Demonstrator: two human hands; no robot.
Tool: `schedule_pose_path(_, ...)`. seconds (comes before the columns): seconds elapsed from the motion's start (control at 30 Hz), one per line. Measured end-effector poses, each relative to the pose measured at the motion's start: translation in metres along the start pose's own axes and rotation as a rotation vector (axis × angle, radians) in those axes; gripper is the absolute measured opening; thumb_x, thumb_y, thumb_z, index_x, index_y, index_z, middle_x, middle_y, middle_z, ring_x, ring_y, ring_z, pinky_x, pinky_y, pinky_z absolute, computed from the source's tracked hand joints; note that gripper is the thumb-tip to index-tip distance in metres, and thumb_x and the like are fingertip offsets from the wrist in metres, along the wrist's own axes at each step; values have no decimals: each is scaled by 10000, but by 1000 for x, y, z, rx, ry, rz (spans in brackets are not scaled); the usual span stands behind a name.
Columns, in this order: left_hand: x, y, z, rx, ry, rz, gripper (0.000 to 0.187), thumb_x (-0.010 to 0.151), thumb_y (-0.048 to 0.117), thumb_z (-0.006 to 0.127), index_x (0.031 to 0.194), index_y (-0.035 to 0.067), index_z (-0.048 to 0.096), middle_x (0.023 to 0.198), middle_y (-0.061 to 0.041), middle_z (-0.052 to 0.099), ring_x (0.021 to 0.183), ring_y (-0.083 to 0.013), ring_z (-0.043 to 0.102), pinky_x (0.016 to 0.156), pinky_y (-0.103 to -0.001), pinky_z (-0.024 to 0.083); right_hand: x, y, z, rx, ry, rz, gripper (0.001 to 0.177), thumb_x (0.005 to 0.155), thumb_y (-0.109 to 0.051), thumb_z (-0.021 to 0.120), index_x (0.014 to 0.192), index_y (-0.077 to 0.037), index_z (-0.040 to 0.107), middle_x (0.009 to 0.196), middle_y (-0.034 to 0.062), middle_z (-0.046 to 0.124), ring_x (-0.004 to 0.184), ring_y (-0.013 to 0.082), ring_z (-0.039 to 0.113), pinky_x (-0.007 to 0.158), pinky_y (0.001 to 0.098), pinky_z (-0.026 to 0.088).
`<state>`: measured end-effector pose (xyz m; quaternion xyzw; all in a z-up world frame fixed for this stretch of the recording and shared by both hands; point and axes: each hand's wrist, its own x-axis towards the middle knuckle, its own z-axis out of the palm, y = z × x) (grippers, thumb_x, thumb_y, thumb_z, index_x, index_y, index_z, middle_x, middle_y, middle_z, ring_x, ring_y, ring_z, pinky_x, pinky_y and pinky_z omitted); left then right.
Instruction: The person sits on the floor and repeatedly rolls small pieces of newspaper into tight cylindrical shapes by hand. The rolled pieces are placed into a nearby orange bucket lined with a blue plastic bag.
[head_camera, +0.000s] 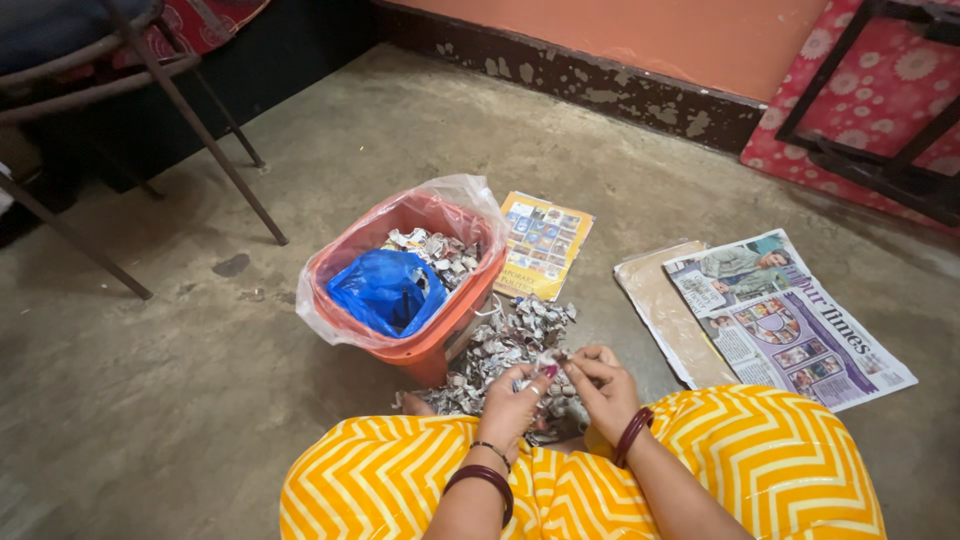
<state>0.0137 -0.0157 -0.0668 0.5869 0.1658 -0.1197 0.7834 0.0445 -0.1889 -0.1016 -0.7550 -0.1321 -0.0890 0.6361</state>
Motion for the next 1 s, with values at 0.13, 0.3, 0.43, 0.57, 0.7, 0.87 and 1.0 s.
schedule_pose_path(0.13,3,-1,-1,-50,63,-7,265,894,187,747,1126,59,726,731,7,647,523,-92,528,433,-273,437,7,7,-6,115,58,219,231,968,-190,647,1033,6,751,998,41,689,802,116,643,691,259,527)
schedule_pose_path(0.3,3,-2,1,-16,42,-32,234,885,186,755,1073,46,755,683,-1,601,489,-100,507,418,-269,397,14,26,-8,402,74,318,263,1010,-224,616,1103,-1,722,922,39,733,782,100,666,704,292,606)
schedule_pose_path(0.43,4,3,3,-93,78,-44,215,905,210,735,1065,67,754,688,17,598,508,-87,509,432,-258,398,35,18,-4,353,196,296,245,990,-193,650,1129,-3,718,924,44,731,748,98,658,634,281,584)
schedule_pose_path(0.57,6,10,-2,-264,160,-7,220,936,259,696,1073,92,738,739,29,591,576,-83,523,466,-249,403,81,-28,7,351,242,174,240,1005,-171,671,1163,3,722,906,51,700,739,106,643,641,276,585)
schedule_pose_path(0.7,10,19,-7,-491,180,34,255,982,312,637,1118,113,718,822,26,617,670,-93,546,537,-262,446,133,-93,46,393,185,34,221,921,-119,659,1128,-41,661,997,22,738,864,107,730,712,272,641)
schedule_pose_path(0.87,8,35,-6,-685,223,12,316,971,366,552,1162,148,678,940,-7,729,816,-142,676,620,-338,541,169,-141,96,-216,-28,-327,142,938,-101,679,1066,-45,710,999,116,761,910,210,757,818,344,622)
schedule_pose_path(1.0,11,45,-6,-859,224,5,339,990,393,534,1179,149,675,954,-36,717,845,-175,678,690,-406,590,193,-146,108,-766,-378,-531,221,803,-64,648,976,-151,752,1033,133,740,1053,342,673,955,453,545)
